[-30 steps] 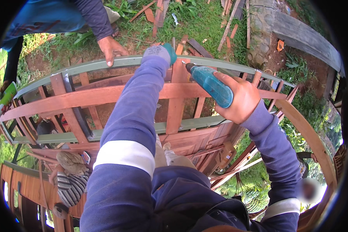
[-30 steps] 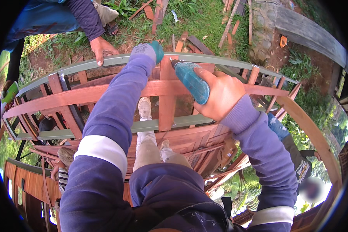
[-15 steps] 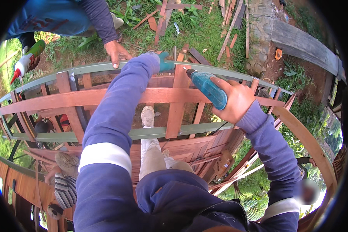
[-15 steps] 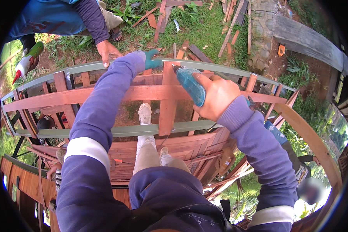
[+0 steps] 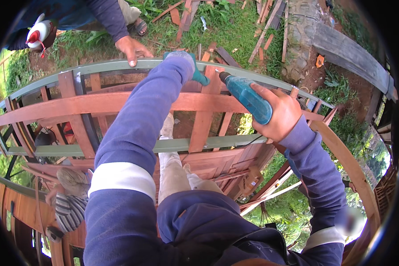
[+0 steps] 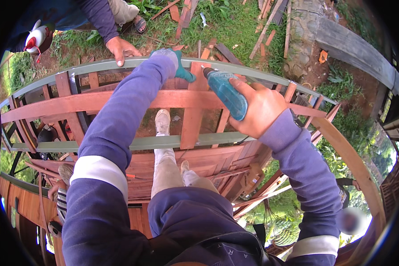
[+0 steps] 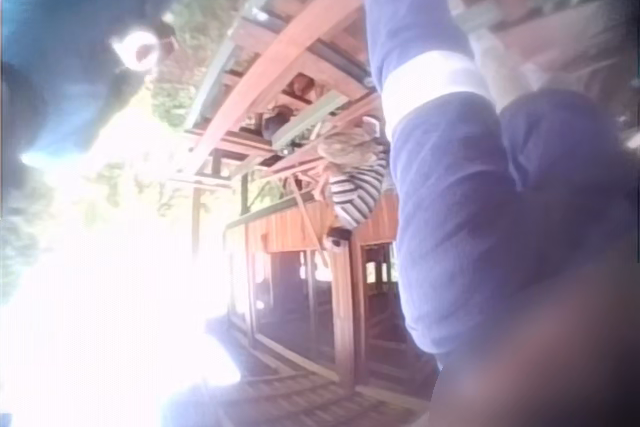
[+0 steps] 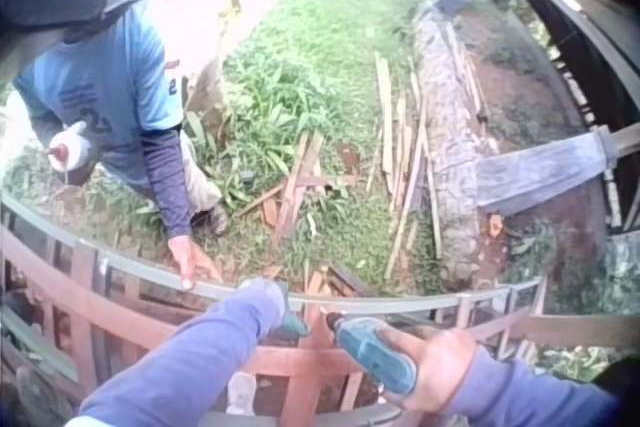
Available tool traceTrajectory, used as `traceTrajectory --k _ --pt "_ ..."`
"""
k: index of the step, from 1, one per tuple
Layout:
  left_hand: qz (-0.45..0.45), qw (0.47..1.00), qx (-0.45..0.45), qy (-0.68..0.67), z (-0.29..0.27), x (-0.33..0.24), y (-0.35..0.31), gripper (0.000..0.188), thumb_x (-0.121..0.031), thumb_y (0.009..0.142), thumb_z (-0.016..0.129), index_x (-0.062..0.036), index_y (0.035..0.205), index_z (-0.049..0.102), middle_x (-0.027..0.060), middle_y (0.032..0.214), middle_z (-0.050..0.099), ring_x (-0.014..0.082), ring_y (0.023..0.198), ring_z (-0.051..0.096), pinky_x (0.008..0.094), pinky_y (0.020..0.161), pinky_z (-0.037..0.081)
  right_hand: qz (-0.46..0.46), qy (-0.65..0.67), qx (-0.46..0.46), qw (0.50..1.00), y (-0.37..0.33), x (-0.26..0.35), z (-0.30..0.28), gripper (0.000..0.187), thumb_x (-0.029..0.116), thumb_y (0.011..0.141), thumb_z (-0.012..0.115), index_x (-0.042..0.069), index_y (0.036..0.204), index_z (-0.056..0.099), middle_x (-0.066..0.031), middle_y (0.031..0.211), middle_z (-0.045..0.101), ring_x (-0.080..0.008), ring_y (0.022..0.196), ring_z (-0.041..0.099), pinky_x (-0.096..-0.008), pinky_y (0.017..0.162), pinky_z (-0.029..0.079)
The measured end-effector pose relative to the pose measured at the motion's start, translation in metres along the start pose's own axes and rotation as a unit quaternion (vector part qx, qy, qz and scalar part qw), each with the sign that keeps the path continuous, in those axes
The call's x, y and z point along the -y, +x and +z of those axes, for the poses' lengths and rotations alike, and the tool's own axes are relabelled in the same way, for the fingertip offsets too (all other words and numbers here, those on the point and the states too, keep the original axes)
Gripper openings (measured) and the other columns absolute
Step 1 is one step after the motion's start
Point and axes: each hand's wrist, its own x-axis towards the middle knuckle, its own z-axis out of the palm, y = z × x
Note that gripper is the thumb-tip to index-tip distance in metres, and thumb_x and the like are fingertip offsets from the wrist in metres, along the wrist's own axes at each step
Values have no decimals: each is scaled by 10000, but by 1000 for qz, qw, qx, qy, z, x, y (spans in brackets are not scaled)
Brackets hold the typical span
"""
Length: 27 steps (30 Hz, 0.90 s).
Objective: The person uses a cordless drill to fasten wooden planks onto a wooden frame structure. They position the planks, apply glue, and secure them with screws while other workers assist nearby.
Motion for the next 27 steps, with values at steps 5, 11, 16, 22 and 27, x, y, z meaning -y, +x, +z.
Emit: traceTrajectory --k 5,11,16,22,27 --pt "7 1000 -18 4 -2 -1 -4 1300 -891 554 766 -10 1482 535 198 1408 645 346 1276 641 450 1065 517 0 4 20 1000 4 -2 -5 725 231 659 810 154 1361 649 -173 977 730 -409 865 723 -529 845 558" --pt "7 1000 -6 -2 -2 0 -6 1282 -899 549 764 -24 1465 564 195 1360 674 349 1228 668 454 1050 522 -5 -23 34 999 4 2 -5 720 203 644 801 160 1348 657 -167 991 734 -408 856 719 -490 788 577" --pt "13 1000 -10 1 -2 -1 -5 1274 -904 553 759 -26 1456 567 185 1377 664 363 1245 655 465 1057 513 -13 -4 28 1000 8 -2 -6 702 190 650 803 137 1335 661 -184 984 723 -413 852 719 -486 763 590" --pt "4 1000 -7 -4 -2 -1 -4 1266 -876 549 779 -35 1468 555 187 1413 641 360 1287 631 468 1071 503 -67 -39 13 997 5 -5 -2 722 283 702 837 163 1386 638 -170 904 702 -389 783 733 -494 724 608" --pt "7 1000 -24 -11 1 -1 -6 1250 -868 550 784 -44 1464 563 188 1400 650 354 1283 635 465 1069 503 -94 -75 3 993 5 -5 -3 708 283 703 840 154 1372 648 -172 895 690 -390 767 726 -491 706 605"
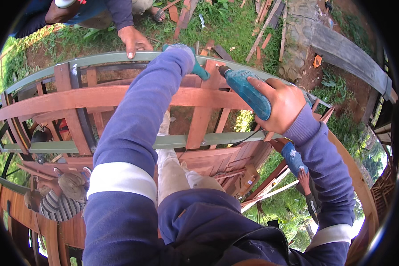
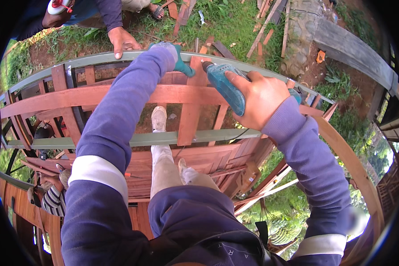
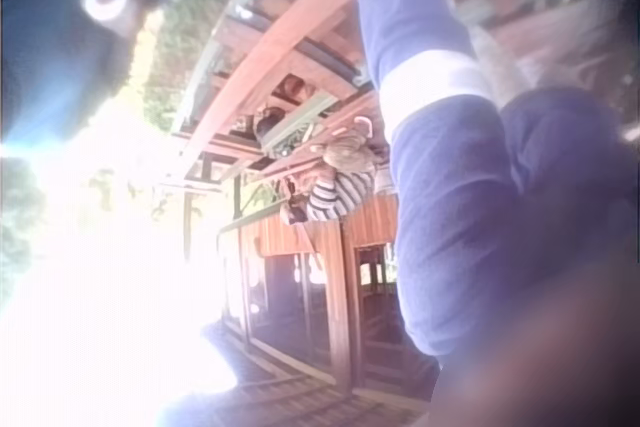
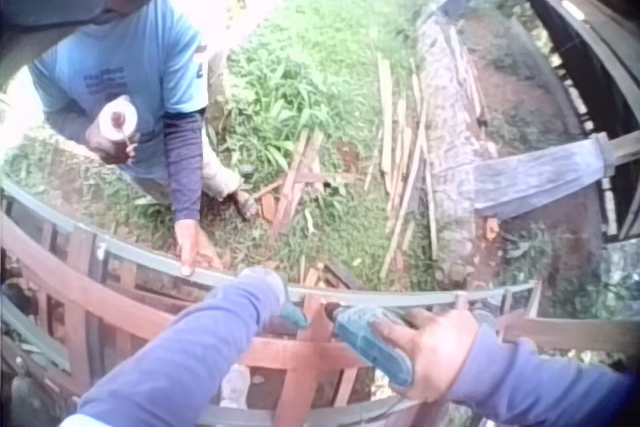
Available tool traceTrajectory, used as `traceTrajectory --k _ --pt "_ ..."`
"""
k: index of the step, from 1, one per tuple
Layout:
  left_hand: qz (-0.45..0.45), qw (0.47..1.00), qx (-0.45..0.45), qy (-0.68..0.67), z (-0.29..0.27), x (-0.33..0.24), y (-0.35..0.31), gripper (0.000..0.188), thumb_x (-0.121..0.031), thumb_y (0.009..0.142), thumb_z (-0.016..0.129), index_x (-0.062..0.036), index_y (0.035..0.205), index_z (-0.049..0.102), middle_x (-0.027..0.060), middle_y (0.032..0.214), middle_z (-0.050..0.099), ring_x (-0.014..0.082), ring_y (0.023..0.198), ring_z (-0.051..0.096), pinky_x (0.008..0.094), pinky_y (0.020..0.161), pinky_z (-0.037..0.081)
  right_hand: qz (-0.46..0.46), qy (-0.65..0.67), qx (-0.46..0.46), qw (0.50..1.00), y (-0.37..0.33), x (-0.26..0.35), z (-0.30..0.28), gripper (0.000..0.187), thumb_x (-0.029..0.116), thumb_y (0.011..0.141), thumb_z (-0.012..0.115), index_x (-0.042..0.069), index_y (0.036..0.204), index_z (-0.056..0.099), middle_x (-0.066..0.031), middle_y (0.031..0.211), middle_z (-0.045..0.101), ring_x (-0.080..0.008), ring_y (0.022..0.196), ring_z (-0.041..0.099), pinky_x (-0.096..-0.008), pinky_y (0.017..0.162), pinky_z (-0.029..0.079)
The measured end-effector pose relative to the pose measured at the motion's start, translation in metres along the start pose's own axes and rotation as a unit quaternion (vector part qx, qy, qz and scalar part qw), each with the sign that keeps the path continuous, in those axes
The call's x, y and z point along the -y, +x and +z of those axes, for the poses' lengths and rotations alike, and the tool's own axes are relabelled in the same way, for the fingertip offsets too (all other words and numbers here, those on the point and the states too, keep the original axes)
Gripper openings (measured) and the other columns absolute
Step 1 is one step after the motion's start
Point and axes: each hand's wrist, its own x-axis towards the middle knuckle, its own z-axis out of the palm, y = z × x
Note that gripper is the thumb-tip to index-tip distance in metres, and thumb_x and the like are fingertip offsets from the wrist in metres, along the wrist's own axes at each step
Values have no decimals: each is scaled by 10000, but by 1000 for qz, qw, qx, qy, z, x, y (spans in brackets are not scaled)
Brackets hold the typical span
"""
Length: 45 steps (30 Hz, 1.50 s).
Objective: The person uses a cordless drill to fasten wooden planks onto a wooden frame structure. They position the planks, apply glue, and secure them with screws while other workers assist nearby.
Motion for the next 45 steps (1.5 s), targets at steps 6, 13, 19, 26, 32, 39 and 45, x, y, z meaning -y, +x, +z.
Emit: traceTrajectory --k 6,13,19,26,32,39,45 --pt "1 1000 -8 7 -3 -2 -2 1197 -849 579 783 -44 1442 586 186 1400 651 356 1265 644 478 1062 504 21 -8 43 999 7 6 -3 739 209 652 812 142 1370 649 -185 1016 715 -409 848 727 -479 760 611" --pt "3 1000 -10 -5 3 1 1 1093 -817 614 789 -33 1363 655 196 1326 692 357 1214 674 472 1041 519 18 -6 50 999 13 4 -2 746 214 641 826 144 1363 654 -171 1048 720 -400 846 732 -476 749 617" --pt "9 1000 -24 -2 9 3 8 1092 -821 625 783 -16 1353 654 212 1313 693 360 1209 676 468 1039 523 8 -5 40 999 14 -3 4 756 208 642 827 131 1372 645 -172 1045 717 -401 839 730 -473 750 616" --pt "19 1000 -18 11 7 4 9 1161 -845 615 769 -17 1413 609 221 1345 675 366 1226 667 464 1056 515 9 21 32 999 14 -10 9 734 195 656 820 122 1367 647 -182 1009 719 -407 848 725 -479 758 610" --pt "15 999 -34 16 10 6 12 1199 -868 579 769 -46 1436 603 221 1374 662 372 1249 656 460 1071 507 2 31 21 999 12 -15 11 726 208 670 828 106 1366 646 -190 987 719 -412 844 723 -484 756 608" --pt "21 999 -36 24 9 6 14 1218 -891 551 763 -49 1419 621 221 1379 661 364 1249 657 461 1060 511 12 -17 45 999 12 -9 9 727 228 672 840 108 1364 650 -182 1005 718 -409 845 726 -479 756 613" --pt "31 996 -79 40 8 1 0 1136 -871 608 742 -38 1376 653 216 1355 676 361 1229 668 450 1054 516 -31 9 -48 998 10 -17 24 617 295 704 843 130 1278 689 -190 885 740 -395 779 729 -482 718 607"
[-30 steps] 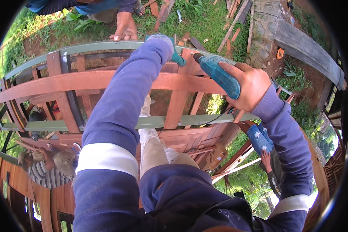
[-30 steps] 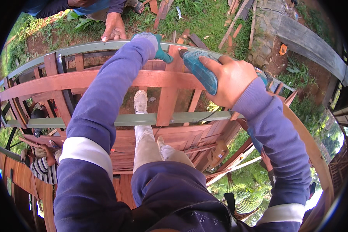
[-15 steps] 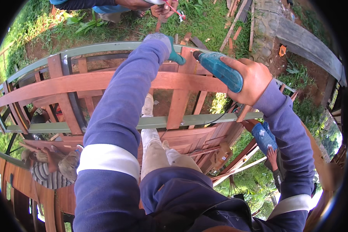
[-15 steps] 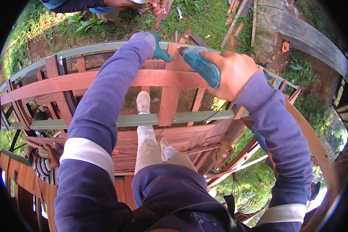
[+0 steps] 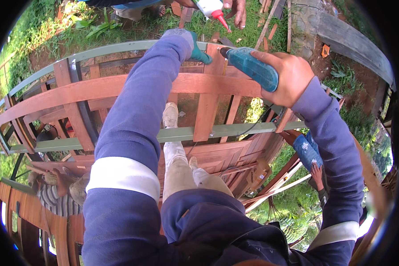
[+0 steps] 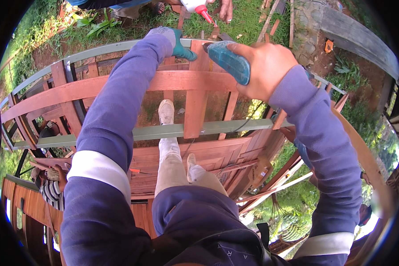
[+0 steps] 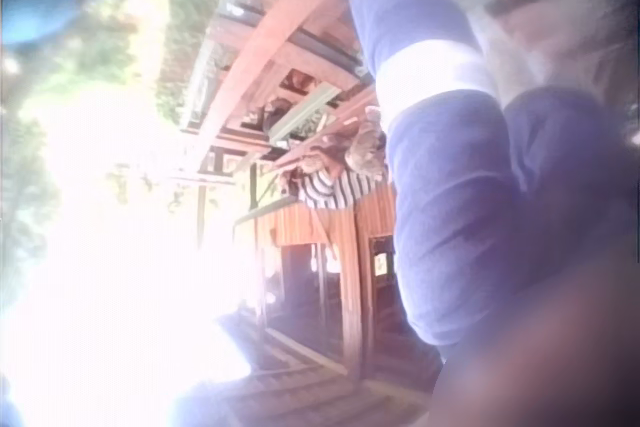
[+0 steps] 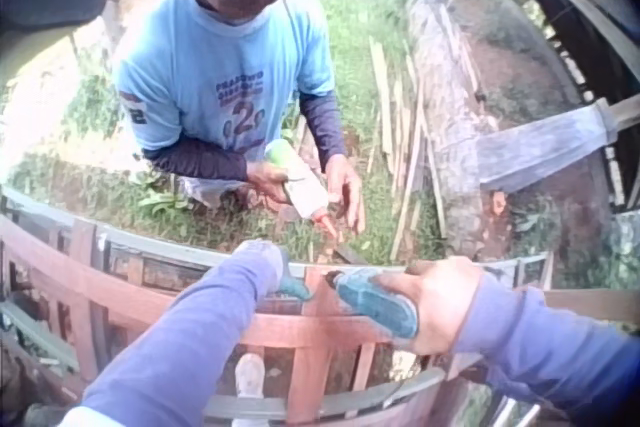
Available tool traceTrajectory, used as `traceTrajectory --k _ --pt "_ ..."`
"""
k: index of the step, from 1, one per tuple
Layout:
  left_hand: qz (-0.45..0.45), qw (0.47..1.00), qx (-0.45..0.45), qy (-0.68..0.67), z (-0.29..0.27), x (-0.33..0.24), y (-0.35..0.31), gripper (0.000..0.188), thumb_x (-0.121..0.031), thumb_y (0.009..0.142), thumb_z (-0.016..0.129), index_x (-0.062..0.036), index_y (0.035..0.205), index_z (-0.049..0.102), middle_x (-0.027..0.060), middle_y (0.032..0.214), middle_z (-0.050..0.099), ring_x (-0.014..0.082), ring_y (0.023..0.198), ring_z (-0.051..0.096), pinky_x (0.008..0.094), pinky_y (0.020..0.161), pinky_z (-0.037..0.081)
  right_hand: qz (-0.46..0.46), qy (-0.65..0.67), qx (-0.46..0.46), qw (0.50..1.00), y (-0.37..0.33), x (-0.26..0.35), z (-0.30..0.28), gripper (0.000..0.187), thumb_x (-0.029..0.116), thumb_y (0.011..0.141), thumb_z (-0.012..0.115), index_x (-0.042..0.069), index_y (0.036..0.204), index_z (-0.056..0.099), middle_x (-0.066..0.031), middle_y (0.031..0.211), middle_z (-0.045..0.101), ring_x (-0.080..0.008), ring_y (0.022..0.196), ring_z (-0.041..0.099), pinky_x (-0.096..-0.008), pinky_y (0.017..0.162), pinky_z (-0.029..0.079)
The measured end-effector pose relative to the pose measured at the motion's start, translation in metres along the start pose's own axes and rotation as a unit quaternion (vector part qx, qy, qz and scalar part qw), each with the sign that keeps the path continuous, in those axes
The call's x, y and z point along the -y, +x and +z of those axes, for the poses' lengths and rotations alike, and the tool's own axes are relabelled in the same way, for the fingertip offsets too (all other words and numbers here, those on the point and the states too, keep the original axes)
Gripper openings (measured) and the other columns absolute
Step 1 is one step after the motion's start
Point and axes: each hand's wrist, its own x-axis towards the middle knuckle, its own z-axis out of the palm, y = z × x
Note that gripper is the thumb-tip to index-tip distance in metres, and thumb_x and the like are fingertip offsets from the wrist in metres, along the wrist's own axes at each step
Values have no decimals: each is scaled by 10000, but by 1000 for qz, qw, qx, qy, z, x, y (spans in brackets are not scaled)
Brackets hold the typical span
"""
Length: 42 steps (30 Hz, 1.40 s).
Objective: The person uses a cordless drill to fasten wooden planks onto a wooden frame structure. They position the planks, apply glue, and secure them with screws while other workers assist nearby.
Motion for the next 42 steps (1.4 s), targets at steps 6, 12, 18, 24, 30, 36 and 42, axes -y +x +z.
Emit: traceTrajectory --k 6,12,18,24,30,36,42 --pt "13 999 -36 14 1 1 -6 1154 -878 563 775 -55 1366 676 231 1319 692 374 1232 663 448 1036 522 -15 55 17 998 17 19 -21 464 152 750 769 59 1203 727 -183 992 765 -282 896 760 -391 814 590" --pt "-14 995 -91 34 9 -9 -20 1126 -861 626 754 -59 1409 642 212 1430 629 375 1335 590 443 1154 427 54 90 -45 993 -39 62 -42 376 192 745 800 16 1075 755 -190 933 774 -290 858 759 -399 814 598" --pt "21 872 -480 -95 117 -14 -71 768 -611 840 724 -33 1339 642 249 1415 611 420 1304 578 491 1076 474 205 396 -220 868 -205 81 74 675 174 833 789 -60 1426 565 -110 1319 677 -184 1165 643 -321 1053 465" --pt "-127 888 -323 -300 434 -30 -309 457 -310 953 710 4 1285 687 234 1245 722 332 1196 695 406 1038 527 291 621 -280 672 -439 195 295 797 148 794 830 -89 1477 494 -179 1436 596 -256 1293 608 -379 1117 461" --pt "-265 887 75 -370 647 -72 -555 542 -475 892 669 -30 1194 735 224 1171 749 377 1075 718 447 944 540 383 541 -243 708 -603 292 445 716 91 749 822 -47 1411 585 -156 1282 700 -211 1159 678 -351 1026 518" --pt "-289 857 -2 -427 761 -97 -597 536 -476 896 655 -25 1173 743 228 1166 750 374 1076 719 448 944 539 421 549 -279 665 -711 338 563 674 108 742 831 -19 1372 625 -125 1169 739 -190 1047 707 -338 951 545" --pt "-267 857 -76 -434 813 -101 -598 532 -476 899 642 -20 1152 751 233 1161 751 370 1076 721 449 944 538 500 577 -233 603 -776 363 644 615 198 745 822 10 1311 668 -142 1164 742 -222 1023 718 -356 932 552"
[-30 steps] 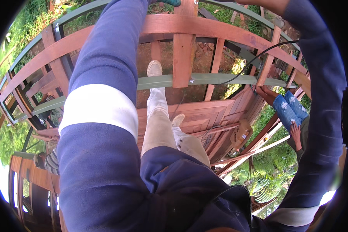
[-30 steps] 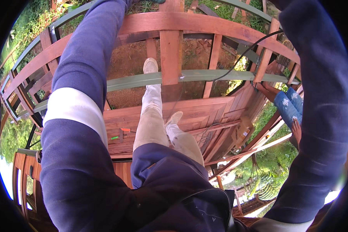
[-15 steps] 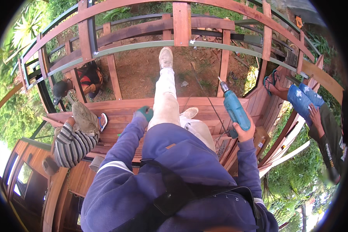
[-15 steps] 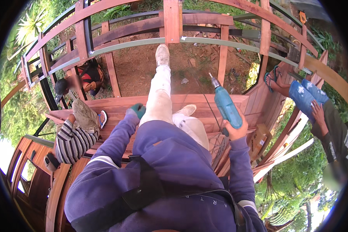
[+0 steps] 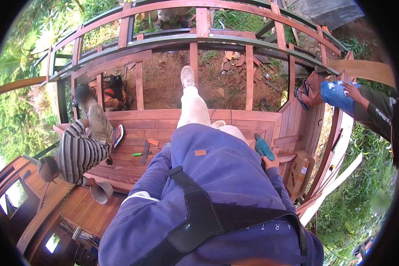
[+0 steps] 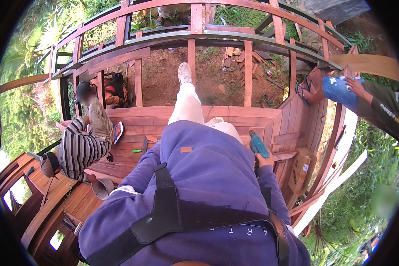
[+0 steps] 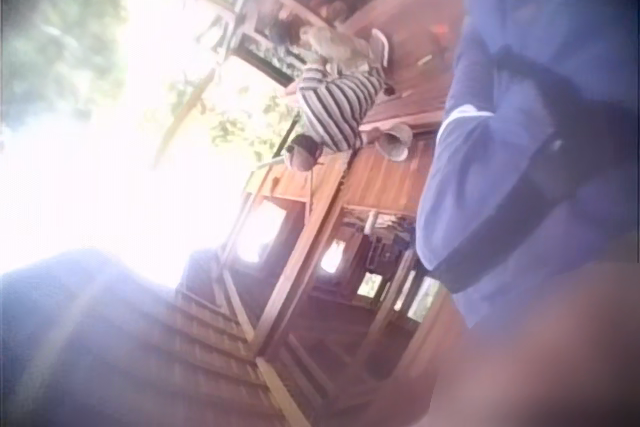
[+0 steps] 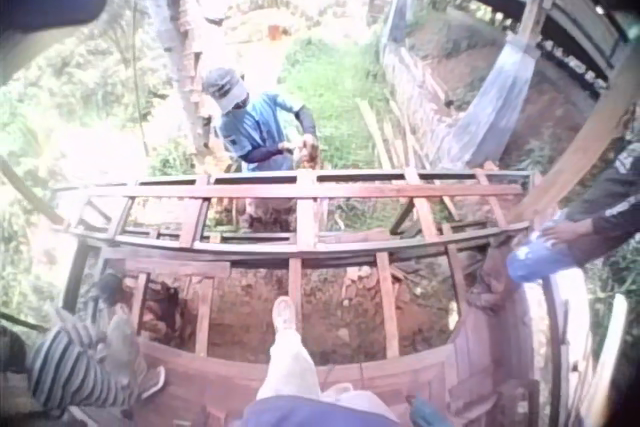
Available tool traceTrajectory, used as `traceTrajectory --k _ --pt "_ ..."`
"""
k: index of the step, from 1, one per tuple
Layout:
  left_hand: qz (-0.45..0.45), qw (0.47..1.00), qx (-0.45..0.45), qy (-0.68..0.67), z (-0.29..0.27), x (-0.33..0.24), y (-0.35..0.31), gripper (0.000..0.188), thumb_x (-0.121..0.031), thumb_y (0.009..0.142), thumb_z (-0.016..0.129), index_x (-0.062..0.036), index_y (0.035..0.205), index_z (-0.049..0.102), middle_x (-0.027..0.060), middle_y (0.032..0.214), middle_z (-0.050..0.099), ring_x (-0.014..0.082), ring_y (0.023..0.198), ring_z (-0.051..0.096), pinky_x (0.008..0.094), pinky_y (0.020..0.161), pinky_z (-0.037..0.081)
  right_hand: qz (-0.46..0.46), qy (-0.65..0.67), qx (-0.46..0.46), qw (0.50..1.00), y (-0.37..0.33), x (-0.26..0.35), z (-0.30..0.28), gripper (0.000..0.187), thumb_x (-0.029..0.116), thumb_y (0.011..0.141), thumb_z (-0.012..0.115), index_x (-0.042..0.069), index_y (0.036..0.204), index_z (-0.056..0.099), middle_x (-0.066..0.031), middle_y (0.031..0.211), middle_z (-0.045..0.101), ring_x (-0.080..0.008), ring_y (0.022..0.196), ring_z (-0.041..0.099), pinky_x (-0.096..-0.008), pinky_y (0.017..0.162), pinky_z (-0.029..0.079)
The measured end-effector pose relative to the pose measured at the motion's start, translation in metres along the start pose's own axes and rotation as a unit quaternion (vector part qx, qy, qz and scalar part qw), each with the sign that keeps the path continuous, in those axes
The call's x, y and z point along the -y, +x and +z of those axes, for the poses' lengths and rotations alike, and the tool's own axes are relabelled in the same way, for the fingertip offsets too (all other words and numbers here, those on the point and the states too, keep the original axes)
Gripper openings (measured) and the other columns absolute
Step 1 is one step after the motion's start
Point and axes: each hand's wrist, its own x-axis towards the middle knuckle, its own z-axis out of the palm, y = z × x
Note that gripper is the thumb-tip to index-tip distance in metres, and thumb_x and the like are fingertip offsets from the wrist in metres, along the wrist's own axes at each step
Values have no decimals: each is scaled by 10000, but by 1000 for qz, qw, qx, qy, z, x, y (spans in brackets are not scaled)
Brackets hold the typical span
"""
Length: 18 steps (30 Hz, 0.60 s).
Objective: The person uses a cordless drill to fasten wooden planks onto a wooden frame structure. They position the planks, apply glue, and secure them with screws while other workers assist nearby.
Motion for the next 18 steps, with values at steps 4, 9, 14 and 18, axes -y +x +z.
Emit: traceTrajectory --k 4,9,14,18 --pt "53 998 0 46 -6 23 -2 531 -476 902 633 -17 1139 756 236 1158 751 368 1077 721 449 944 538 -39 -119 31 992 -29 -15 -21 624 303 743 821 69 1306 686 -159 1177 744 -278 1067 718 -386 970 538" --pt "57 993 -55 91 -47 33 -4 510 -464 909 615 -21 1118 756 216 1101 757 353 1028 721 443 908 541 -25 -242 29 970 -76 2 -19 628 377 731 819 129 1297 705 -176 1183 750 -362 1121 708 -433 975 544" --pt "42 999 -12 -14 -119 -7 4 387 -392 916 576 -45 932 749 110 874 732 232 751 662 394 648 505 69 -197 2 978 -115 6 26 566 395 709 829 139 1207 746 -183 1150 755 -364 1106 712 -442 983 553" --pt "80 994 40 -58 -158 -29 21 308 -382 924 622 -86 910 706 31 764 659 160 542 527 328 486 400 79 -108 -60 989 -145 -8 76 569 398 722 847 98 1190 726 -206 1117 754 -380 1089 712 -437 986 551"
